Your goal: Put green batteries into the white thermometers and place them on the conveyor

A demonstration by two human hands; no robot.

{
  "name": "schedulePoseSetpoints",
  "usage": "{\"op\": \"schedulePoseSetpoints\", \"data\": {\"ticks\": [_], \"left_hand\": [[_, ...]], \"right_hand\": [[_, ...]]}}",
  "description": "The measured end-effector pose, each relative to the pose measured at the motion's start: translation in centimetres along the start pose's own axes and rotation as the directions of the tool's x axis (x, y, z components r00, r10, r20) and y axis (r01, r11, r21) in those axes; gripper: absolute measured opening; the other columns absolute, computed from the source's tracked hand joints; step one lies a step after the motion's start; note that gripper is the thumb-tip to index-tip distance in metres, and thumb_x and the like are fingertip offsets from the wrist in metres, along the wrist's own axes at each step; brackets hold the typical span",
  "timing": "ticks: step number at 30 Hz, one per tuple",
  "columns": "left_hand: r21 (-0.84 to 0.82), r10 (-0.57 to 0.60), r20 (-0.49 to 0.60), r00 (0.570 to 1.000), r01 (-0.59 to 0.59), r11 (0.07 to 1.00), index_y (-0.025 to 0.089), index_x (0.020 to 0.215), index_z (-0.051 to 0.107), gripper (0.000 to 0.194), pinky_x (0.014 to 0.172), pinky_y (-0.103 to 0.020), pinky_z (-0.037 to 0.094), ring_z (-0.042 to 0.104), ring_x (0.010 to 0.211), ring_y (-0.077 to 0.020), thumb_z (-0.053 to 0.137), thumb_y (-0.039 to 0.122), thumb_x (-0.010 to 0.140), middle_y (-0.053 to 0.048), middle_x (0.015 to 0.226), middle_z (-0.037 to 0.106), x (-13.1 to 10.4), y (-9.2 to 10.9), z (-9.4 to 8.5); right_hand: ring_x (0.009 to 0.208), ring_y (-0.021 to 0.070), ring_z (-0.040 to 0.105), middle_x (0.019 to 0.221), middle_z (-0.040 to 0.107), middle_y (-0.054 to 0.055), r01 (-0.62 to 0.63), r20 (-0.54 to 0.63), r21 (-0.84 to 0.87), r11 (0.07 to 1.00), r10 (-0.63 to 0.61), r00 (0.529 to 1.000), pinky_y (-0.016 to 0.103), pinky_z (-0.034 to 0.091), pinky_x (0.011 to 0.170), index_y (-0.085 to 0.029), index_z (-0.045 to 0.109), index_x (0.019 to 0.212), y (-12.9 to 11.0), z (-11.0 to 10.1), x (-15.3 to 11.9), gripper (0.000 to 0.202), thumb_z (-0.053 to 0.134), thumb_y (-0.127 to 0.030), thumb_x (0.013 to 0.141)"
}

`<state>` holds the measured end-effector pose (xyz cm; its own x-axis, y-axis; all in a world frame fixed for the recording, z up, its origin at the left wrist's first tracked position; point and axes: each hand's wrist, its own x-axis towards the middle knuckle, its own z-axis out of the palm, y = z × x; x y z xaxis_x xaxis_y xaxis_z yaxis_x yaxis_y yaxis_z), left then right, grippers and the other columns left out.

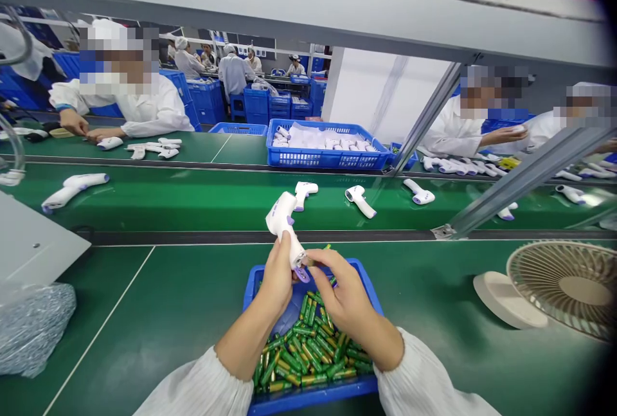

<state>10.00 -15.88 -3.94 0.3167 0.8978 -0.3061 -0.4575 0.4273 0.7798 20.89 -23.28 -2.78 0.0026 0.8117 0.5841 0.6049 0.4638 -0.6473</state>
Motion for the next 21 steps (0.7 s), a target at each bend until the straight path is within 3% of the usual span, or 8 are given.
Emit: {"op": "schedulePoseSetpoints", "data": {"ticks": [5,7,10,13,16,17,19,21], "left_hand": [[-0.038,-0.114,0.054,0.992,0.116,0.993,0.017,0.078,0.051,0.057,0.038,-0.019,0.017,0.033,0.037,-0.0055,0.072,0.068,0.063,0.006,0.049,0.042,-0.4,0.1,0.3],[-0.040,-0.160,0.070,0.985,0.163,0.986,0.016,0.076,0.050,0.057,0.037,-0.018,0.017,0.032,0.037,-0.0050,0.071,0.068,0.064,0.006,0.048,0.041,-0.5,0.1,0.4],[-0.064,-0.225,0.080,0.971,0.230,0.971,0.015,0.075,0.050,0.052,0.035,-0.017,0.017,0.031,0.036,-0.0043,0.067,0.064,0.072,0.005,0.049,0.042,-0.5,0.3,0.4],[-0.123,-0.240,0.142,0.960,0.257,0.958,0.013,0.080,0.052,0.047,0.034,-0.015,0.017,0.031,0.037,-0.0041,0.060,0.059,0.082,0.002,0.052,0.045,-0.4,0.7,0.4],[-0.176,-0.224,0.183,0.957,0.256,0.950,0.013,0.086,0.053,0.043,0.033,-0.014,0.017,0.029,0.037,-0.0037,0.056,0.056,0.086,0.002,0.054,0.046,-0.2,1.0,0.2],[-0.185,-0.218,0.180,0.959,0.251,0.950,0.013,0.086,0.053,0.042,0.033,-0.014,0.017,0.028,0.037,-0.0036,0.056,0.055,0.087,0.002,0.054,0.045,-0.2,1.0,0.2],[-0.185,-0.206,0.167,0.964,0.236,0.954,0.013,0.085,0.052,0.042,0.033,-0.014,0.017,0.029,0.037,-0.0037,0.058,0.054,0.086,0.002,0.054,0.045,-0.1,0.9,0.0],[-0.175,-0.194,0.159,0.968,0.221,0.959,0.013,0.086,0.052,0.042,0.033,-0.014,0.018,0.031,0.038,-0.0042,0.060,0.055,0.084,0.002,0.055,0.045,-0.1,0.8,-0.1]], "right_hand": [[0.092,0.0199,0.066,0.097,0.073,0.004,0.143,-0.195,-0.088,0.986,-0.158,0.968,0.036,0.051,0.082,-0.024,0.066,0.104,0.3,0.7,-0.1,0.021,0.060,-0.011,0.090],[0.090,0.0191,0.066,0.097,0.074,0.003,0.213,-0.193,-0.157,0.964,-0.242,0.951,0.035,0.051,0.079,-0.025,0.066,0.102,0.3,0.4,-0.1,0.023,0.063,-0.007,0.087],[0.098,0.0211,0.063,0.107,0.072,0.003,0.253,-0.075,-0.259,0.932,-0.281,0.957,0.037,0.050,0.082,-0.026,0.067,0.102,0.2,-0.5,-0.3,0.020,0.062,-0.012,0.089],[0.106,0.0231,0.060,0.118,0.066,0.009,0.104,-0.021,-0.260,0.960,-0.113,0.993,0.039,0.049,0.086,-0.023,0.065,0.112,0.1,-1.4,-0.8,0.022,0.048,-0.023,0.097],[0.081,0.0196,0.064,0.090,0.068,0.007,-0.092,0.114,-0.353,0.931,0.140,0.984,0.032,0.049,0.072,-0.018,0.066,0.097,0.0,-1.6,-1.4,0.022,0.044,-0.023,0.098],[0.074,0.0192,0.063,0.081,0.067,0.005,-0.107,0.220,-0.447,0.888,0.225,0.949,0.030,0.047,0.067,-0.018,0.066,0.089,0.1,-1.3,-1.5,0.019,0.048,-0.023,0.096],[0.070,0.0210,0.063,0.078,0.066,0.006,-0.045,0.401,-0.632,0.774,0.376,0.836,0.031,0.046,0.062,-0.016,0.065,0.084,0.3,-0.5,-1.7,0.013,0.056,-0.021,0.090],[0.076,0.0242,0.064,0.087,0.066,0.009,0.039,0.478,-0.712,0.701,0.444,0.758,0.032,0.047,0.063,-0.013,0.066,0.090,0.6,0.4,-1.8,0.009,0.059,-0.019,0.087]]}}
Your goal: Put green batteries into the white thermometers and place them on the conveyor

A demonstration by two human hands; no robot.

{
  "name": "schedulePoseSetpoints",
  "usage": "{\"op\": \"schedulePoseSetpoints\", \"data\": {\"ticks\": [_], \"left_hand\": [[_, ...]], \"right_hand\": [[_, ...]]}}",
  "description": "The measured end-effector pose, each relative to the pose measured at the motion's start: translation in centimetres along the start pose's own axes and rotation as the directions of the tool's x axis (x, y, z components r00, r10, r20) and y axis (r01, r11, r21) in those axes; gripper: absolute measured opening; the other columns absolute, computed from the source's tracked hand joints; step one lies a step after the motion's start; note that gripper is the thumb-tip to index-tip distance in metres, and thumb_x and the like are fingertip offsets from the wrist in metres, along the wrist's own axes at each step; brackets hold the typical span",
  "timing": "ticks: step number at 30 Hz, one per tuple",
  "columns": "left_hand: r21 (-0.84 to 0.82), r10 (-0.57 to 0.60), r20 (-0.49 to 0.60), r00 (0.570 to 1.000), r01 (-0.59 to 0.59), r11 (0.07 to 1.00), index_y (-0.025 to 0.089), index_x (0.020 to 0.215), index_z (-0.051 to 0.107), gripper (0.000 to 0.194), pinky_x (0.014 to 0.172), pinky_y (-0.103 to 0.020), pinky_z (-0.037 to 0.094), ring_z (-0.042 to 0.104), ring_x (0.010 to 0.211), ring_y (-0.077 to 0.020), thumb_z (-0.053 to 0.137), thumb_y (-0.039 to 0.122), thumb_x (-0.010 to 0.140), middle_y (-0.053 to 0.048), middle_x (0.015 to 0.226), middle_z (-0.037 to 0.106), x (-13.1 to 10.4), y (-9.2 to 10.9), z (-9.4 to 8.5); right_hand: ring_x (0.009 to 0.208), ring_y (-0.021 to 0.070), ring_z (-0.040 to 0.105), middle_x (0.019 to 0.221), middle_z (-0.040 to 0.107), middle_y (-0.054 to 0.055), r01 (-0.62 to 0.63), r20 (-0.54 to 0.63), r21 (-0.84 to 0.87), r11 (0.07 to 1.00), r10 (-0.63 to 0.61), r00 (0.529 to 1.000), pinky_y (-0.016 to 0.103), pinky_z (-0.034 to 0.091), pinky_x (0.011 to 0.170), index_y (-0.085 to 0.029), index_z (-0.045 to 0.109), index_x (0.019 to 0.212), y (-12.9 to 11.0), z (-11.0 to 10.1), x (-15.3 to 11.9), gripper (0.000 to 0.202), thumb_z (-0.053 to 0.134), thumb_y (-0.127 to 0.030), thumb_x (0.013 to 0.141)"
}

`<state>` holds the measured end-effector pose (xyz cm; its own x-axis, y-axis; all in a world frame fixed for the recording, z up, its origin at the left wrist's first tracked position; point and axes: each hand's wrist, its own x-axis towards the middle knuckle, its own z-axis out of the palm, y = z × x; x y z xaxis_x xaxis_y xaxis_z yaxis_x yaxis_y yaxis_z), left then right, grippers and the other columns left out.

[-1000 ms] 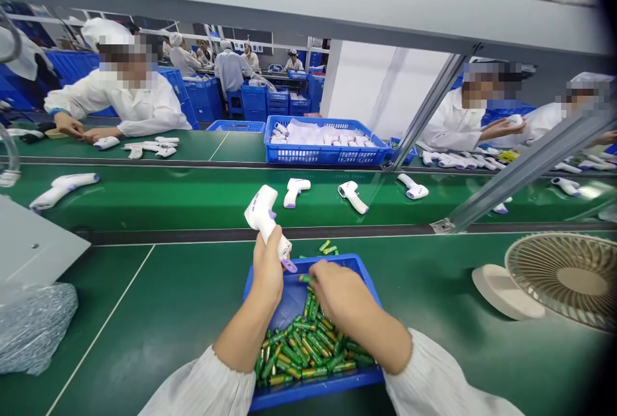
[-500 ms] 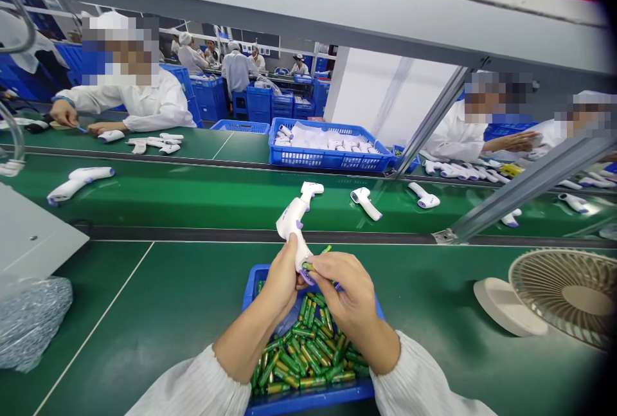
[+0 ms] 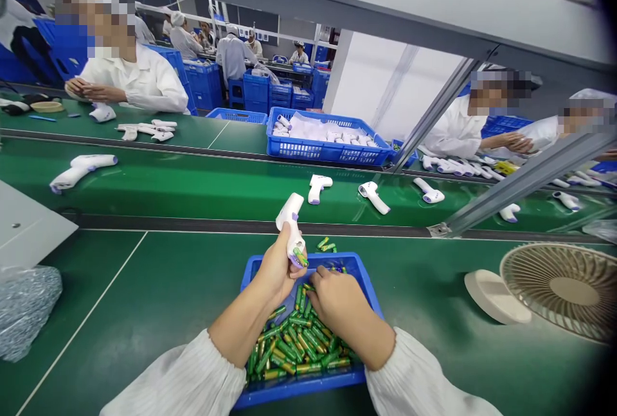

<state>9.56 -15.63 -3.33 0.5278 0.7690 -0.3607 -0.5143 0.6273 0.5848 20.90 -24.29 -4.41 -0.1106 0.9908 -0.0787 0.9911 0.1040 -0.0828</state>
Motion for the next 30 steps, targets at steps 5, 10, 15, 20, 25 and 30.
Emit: {"op": "schedulePoseSetpoints", "data": {"ticks": [5,10,15,20,25,30], "left_hand": [[-0.036,-0.009,0.008,1.000,0.010,0.999,0.014,0.086,0.052,0.041,0.032,-0.014,0.018,0.031,0.037,-0.0039,0.060,0.054,0.085,0.003,0.055,0.044,0.1,0.0,-0.1],[-0.270,-0.138,0.129,0.982,0.169,0.948,0.011,0.087,0.053,0.038,0.031,-0.013,0.019,0.026,0.035,-0.0017,0.038,0.044,0.098,0.004,0.057,0.040,-0.1,0.9,-0.3],[-0.328,-0.207,0.260,0.943,0.288,0.900,0.009,0.086,0.053,0.045,0.032,-0.012,0.019,0.026,0.035,-0.0004,0.027,0.042,0.101,0.004,0.057,0.038,-0.5,1.1,-0.5],[-0.056,-0.024,0.126,0.992,0.031,0.998,0.015,0.080,0.051,0.038,0.032,-0.015,0.015,0.025,0.033,-0.0035,0.055,0.052,0.088,0.005,0.049,0.040,-0.1,0.2,-0.2],[0.144,0.016,0.031,0.999,-0.020,0.989,0.017,0.074,0.048,0.049,0.034,-0.017,0.015,0.027,0.032,-0.0049,0.063,0.064,0.075,0.005,0.044,0.041,-0.1,-0.8,0.0],[0.231,0.128,-0.012,0.992,-0.122,0.965,0.019,0.088,0.051,0.054,0.035,-0.019,0.019,0.031,0.034,-0.0068,0.065,0.068,0.070,0.007,0.047,0.041,0.1,-1.3,-0.2]], "right_hand": [[0.084,0.0252,0.062,0.095,0.064,0.009,0.052,-0.003,-0.041,0.998,-0.053,0.999,0.034,0.049,0.067,-0.014,0.064,0.094,-0.2,0.8,0.4,0.009,0.057,-0.016,0.088],[0.084,0.0264,0.062,0.093,0.064,0.010,-0.012,-0.004,-0.091,0.996,0.011,1.000,0.034,0.049,0.063,-0.014,0.062,0.093,-0.1,1.0,0.3,0.007,0.060,-0.017,0.087],[0.084,0.0276,0.063,0.092,0.065,0.010,-0.035,-0.009,-0.094,0.995,0.035,0.999,0.035,0.049,0.064,-0.015,0.063,0.089,-0.6,1.4,0.8,0.008,0.056,-0.012,0.087],[0.073,0.0212,0.063,0.084,0.065,0.006,-0.105,-0.188,0.199,0.974,0.143,0.972,0.030,0.046,0.062,-0.016,0.059,0.092,-0.1,0.6,-0.2,0.008,0.052,-0.017,0.091],[0.070,0.0164,0.061,0.086,0.066,0.004,0.104,-0.353,0.730,0.676,0.243,0.903,0.027,0.047,0.062,-0.019,0.058,0.105,0.0,-1.5,-1.0,0.020,0.044,-0.032,0.098],[0.055,0.0134,0.054,0.067,0.060,0.000,0.141,-0.380,0.828,0.543,0.357,0.853,0.024,0.042,0.051,-0.018,0.060,0.088,-0.9,-2.0,-0.5,0.018,0.058,-0.036,0.091]]}}
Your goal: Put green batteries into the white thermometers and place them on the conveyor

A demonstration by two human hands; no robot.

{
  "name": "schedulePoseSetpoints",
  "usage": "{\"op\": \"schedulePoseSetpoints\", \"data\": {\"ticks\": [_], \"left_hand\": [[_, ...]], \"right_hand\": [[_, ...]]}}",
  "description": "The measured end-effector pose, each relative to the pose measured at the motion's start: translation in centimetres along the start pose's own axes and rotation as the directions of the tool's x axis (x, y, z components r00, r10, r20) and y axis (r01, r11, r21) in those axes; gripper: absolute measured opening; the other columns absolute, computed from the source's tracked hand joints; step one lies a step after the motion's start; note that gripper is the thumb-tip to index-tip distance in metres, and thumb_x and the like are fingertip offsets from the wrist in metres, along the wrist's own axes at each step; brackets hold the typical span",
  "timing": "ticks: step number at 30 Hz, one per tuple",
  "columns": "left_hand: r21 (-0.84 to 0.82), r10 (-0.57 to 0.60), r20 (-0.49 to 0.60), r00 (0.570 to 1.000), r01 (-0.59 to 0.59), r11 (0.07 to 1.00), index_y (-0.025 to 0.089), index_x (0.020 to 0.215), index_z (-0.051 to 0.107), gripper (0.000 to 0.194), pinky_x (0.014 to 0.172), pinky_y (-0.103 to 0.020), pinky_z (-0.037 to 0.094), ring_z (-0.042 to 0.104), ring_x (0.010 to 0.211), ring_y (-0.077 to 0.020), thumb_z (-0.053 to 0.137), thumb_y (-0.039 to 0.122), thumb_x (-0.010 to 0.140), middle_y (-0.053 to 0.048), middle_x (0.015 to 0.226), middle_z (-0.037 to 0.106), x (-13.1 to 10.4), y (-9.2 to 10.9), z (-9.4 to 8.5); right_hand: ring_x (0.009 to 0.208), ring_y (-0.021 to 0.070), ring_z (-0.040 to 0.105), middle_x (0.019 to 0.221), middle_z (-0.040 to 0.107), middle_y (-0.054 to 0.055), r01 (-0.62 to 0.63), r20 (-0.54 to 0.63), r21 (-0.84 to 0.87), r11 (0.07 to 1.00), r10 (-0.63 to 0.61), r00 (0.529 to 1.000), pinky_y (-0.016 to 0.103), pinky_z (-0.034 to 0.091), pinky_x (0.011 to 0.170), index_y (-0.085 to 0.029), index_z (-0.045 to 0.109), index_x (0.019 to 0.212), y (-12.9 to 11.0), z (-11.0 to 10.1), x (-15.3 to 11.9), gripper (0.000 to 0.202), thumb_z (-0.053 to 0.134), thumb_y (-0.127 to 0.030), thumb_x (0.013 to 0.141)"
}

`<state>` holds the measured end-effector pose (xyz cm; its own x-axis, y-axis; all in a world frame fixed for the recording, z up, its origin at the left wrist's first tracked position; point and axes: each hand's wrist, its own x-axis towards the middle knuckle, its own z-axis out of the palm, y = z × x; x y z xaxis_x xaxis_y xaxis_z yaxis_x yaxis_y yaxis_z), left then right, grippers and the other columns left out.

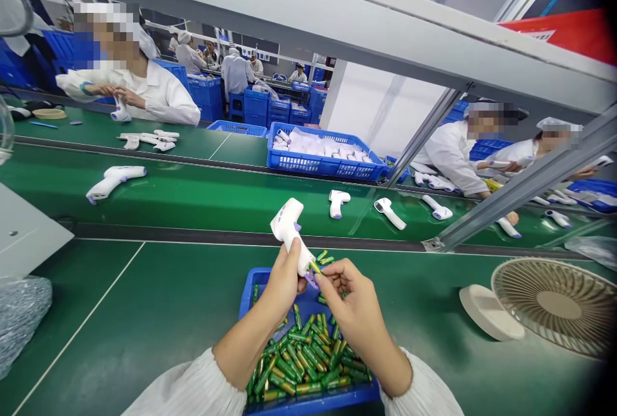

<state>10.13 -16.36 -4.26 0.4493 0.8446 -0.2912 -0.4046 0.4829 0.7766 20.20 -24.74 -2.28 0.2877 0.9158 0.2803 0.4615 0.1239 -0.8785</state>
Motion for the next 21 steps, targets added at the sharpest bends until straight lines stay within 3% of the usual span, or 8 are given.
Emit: {"op": "schedulePoseSetpoints", "data": {"ticks": [4,7,9,11,12,14,17,21], "left_hand": [[0.064,0.082,0.001,0.997,-0.082,0.995,0.020,0.097,0.052,0.059,0.035,-0.020,0.022,0.034,0.036,-0.0079,0.067,0.069,0.067,0.007,0.051,0.042,-0.1,0.0,0.0],[0.067,0.084,0.041,0.996,-0.086,0.994,0.020,0.102,0.053,0.060,0.036,-0.020,0.024,0.035,0.038,-0.0083,0.067,0.068,0.069,0.007,0.051,0.042,-0.4,0.0,0.1],[0.052,0.072,0.049,0.996,-0.074,0.996,0.020,0.102,0.054,0.060,0.036,-0.021,0.023,0.035,0.038,-0.0085,0.065,0.069,0.070,0.006,0.050,0.043,-0.6,0.0,0.1],[0.029,0.050,0.054,0.997,-0.051,0.998,0.019,0.100,0.055,0.061,0.036,-0.021,0.023,0.035,0.038,-0.0085,0.064,0.071,0.069,0.006,0.050,0.044,-0.7,-0.1,0.0],[0.007,0.036,0.060,0.998,-0.036,0.999,0.018,0.098,0.055,0.061,0.037,-0.020,0.024,0.036,0.038,-0.0082,0.065,0.071,0.069,0.005,0.050,0.044,-0.8,0.0,0.0],[-0.045,-0.018,0.099,0.995,0.022,0.999,0.017,0.090,0.055,0.058,0.037,-0.020,0.024,0.035,0.038,-0.0070,0.066,0.070,0.068,0.005,0.050,0.044,-0.9,0.1,0.1],[-0.068,-0.164,0.206,0.965,0.182,0.981,0.016,0.075,0.052,0.054,0.036,-0.018,0.018,0.028,0.033,-0.0045,0.065,0.068,0.070,0.005,0.044,0.042,-1.1,0.3,0.5],[-0.077,-0.240,0.179,0.954,0.257,0.963,0.016,0.066,0.048,0.054,0.035,-0.018,0.014,0.022,0.031,-0.0033,0.062,0.068,0.071,0.005,0.040,0.038,-1.5,-0.1,0.9]], "right_hand": [[0.054,0.0129,0.055,0.066,0.061,0.000,0.048,-0.017,0.052,0.998,-0.047,0.999,0.023,0.044,0.051,-0.019,0.062,0.079,0.1,0.5,0.6,0.017,0.063,-0.033,0.088],[0.058,0.0140,0.055,0.072,0.062,0.001,0.177,-0.073,0.007,0.984,-0.176,0.982,0.025,0.046,0.053,-0.020,0.064,0.083,0.4,0.4,0.9,0.021,0.060,-0.038,0.091],[0.073,0.0191,0.060,0.086,0.063,0.006,0.341,-0.108,-0.064,0.938,-0.346,0.932,0.031,0.050,0.061,-0.020,0.063,0.099,0.8,0.2,0.8,0.035,0.054,-0.053,0.091],[0.095,0.0273,0.061,0.108,0.061,0.013,0.506,-0.074,-0.155,0.849,-0.520,0.851,0.042,0.052,0.077,-0.020,0.056,0.119,1.1,0.0,0.6,0.057,0.054,-0.065,0.086],[0.103,0.0298,0.059,0.115,0.059,0.014,0.567,-0.031,-0.194,0.800,-0.583,0.812,0.046,0.051,0.083,-0.021,0.052,0.125,1.3,0.0,0.5,0.060,0.057,-0.064,0.084],[0.106,0.0285,0.059,0.118,0.060,0.013,0.619,0.006,-0.231,0.751,-0.635,0.773,0.046,0.050,0.087,-0.024,0.051,0.127,1.5,0.1,0.4,0.046,0.064,-0.045,0.088],[0.095,0.0217,0.063,0.106,0.064,0.008,0.576,-0.069,-0.140,0.806,-0.588,0.806,0.038,0.053,0.078,-0.027,0.059,0.116,1.5,0.5,0.9,0.026,0.057,-0.015,0.093],[0.089,0.0190,0.063,0.099,0.064,0.004,0.431,-0.107,0.024,0.902,-0.426,0.898,0.033,0.052,0.075,-0.026,0.065,0.097,1.3,1.1,1.4,0.018,0.058,-0.011,0.090]]}}
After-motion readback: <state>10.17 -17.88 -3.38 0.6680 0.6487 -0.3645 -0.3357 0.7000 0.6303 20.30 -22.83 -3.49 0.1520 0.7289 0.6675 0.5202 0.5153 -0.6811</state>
